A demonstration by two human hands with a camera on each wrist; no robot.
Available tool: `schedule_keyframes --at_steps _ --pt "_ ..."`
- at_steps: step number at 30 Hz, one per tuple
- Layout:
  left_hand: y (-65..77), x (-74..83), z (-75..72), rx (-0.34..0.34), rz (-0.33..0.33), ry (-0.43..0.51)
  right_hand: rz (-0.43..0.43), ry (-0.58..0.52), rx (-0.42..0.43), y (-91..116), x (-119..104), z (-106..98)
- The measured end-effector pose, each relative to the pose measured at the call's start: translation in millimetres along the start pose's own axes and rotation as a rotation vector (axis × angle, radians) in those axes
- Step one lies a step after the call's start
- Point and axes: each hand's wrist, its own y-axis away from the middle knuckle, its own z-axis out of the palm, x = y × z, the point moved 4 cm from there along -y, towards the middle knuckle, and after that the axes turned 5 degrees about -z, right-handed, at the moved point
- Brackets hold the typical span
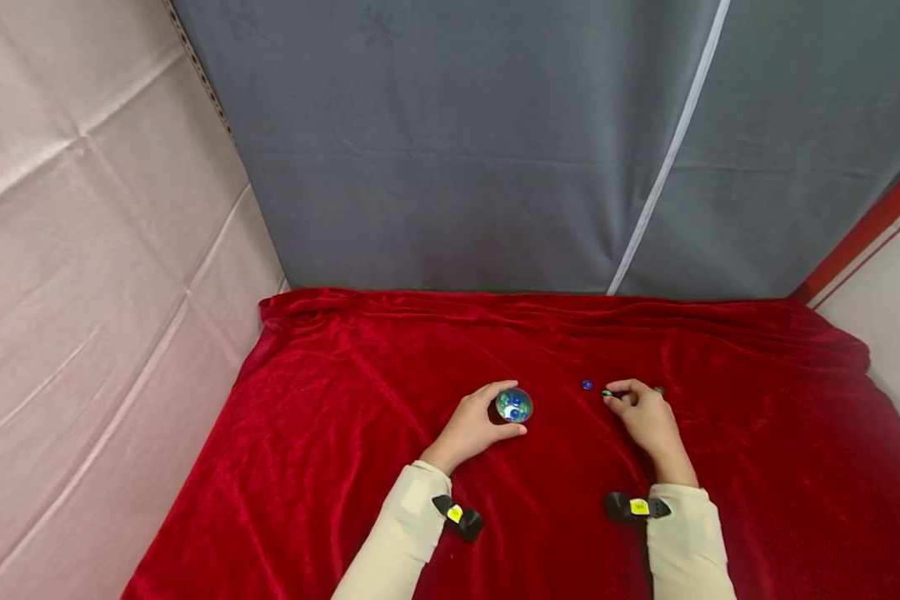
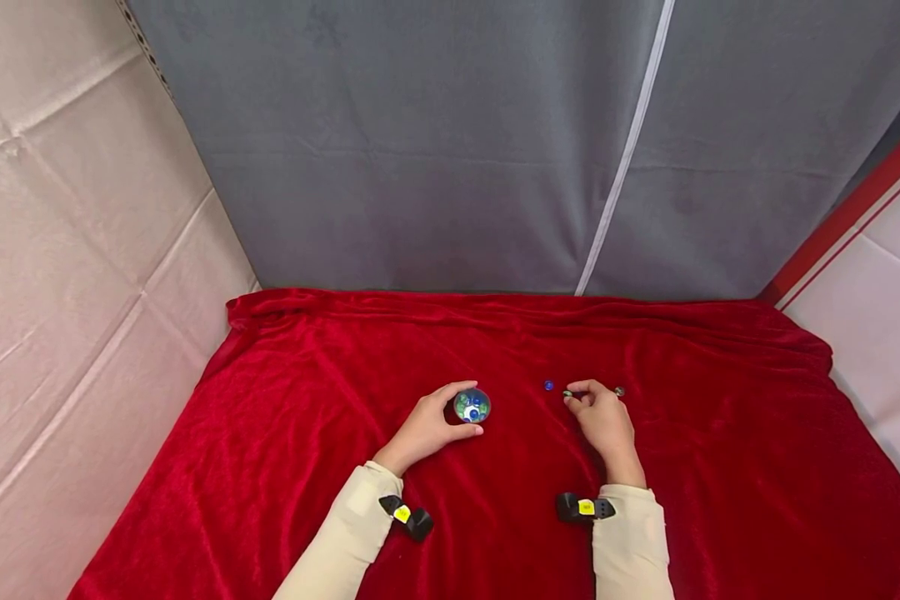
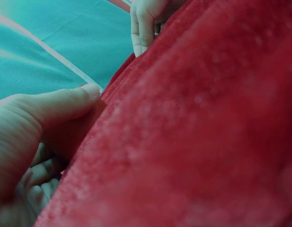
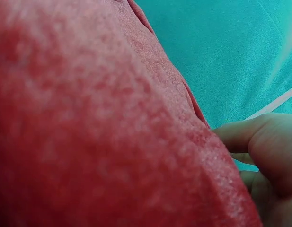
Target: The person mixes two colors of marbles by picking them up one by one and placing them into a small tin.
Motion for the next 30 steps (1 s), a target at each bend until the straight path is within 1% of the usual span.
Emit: schedule_keyframes --at_steps 4,10,18,30 --pt "0.7 -0.6 0.6 0.000 0.000 -0.002 -0.001 0.000 0.004 1 -1 0" --pt "1.1 -1.1 1.0 -0.002 -0.004 -0.012 -0.028 -0.007 0.030 1 -3 -2" --pt "-0.2 -1.5 1.4 -0.005 -0.005 -0.017 -0.037 -0.050 0.051 0 -6 -5" --pt "-0.6 0.5 -0.5 -0.006 0.000 -0.018 -0.085 -0.096 0.070 4 -27 -11"
